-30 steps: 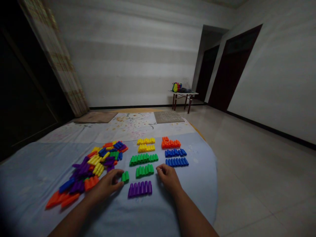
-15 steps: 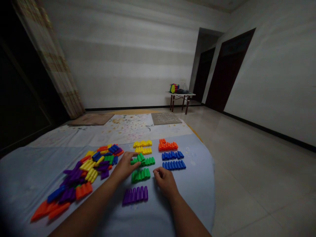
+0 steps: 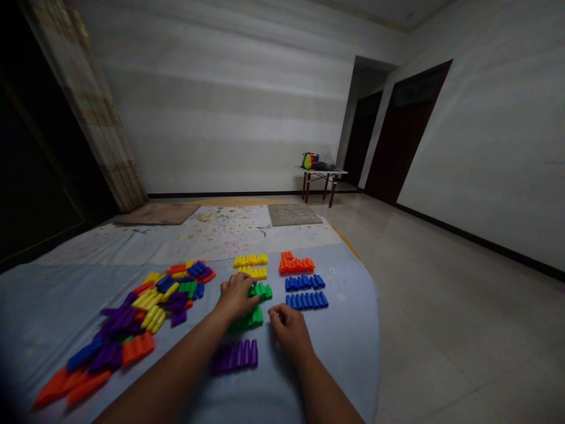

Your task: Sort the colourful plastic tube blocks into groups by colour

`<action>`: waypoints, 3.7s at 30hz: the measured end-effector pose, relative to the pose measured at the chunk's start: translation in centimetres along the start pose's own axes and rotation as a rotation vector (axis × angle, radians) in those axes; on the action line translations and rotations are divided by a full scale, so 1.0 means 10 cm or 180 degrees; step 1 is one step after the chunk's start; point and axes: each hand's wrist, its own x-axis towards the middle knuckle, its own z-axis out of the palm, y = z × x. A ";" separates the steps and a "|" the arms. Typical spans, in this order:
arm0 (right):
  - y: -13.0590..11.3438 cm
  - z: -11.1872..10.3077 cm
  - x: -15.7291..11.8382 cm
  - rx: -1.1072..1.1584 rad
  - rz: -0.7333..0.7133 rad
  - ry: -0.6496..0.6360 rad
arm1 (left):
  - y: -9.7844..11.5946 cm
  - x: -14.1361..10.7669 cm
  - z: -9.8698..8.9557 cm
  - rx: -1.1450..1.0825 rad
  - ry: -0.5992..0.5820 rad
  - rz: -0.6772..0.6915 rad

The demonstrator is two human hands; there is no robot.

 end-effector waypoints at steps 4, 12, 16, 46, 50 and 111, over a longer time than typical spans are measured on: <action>0.03 0.01 0.00 0.0014 -0.0010 -0.0015 | -0.02 -0.09 -0.06 -0.0044 0.0099 -0.0043; 0.07 0.01 -0.01 -0.0057 -0.0013 -0.0066 | -0.50 -0.45 -0.41 0.0129 0.0689 -0.0432; 0.05 0.00 -0.02 -0.0073 -0.0078 -0.0043 | -0.84 -0.56 -0.59 0.0415 0.0813 -0.0745; 0.06 -0.02 -0.03 -0.0130 -0.0127 -0.0119 | -0.97 -1.52 -0.50 -0.0276 0.0536 -0.0490; 0.05 -0.02 -0.03 -0.0135 -0.0161 -0.0109 | -1.03 -1.47 -0.43 -0.0178 0.0586 -0.0503; -0.18 0.11 -0.03 -0.1190 -0.0503 -0.0360 | -0.49 -0.75 -0.01 -0.2850 -0.0010 -0.1047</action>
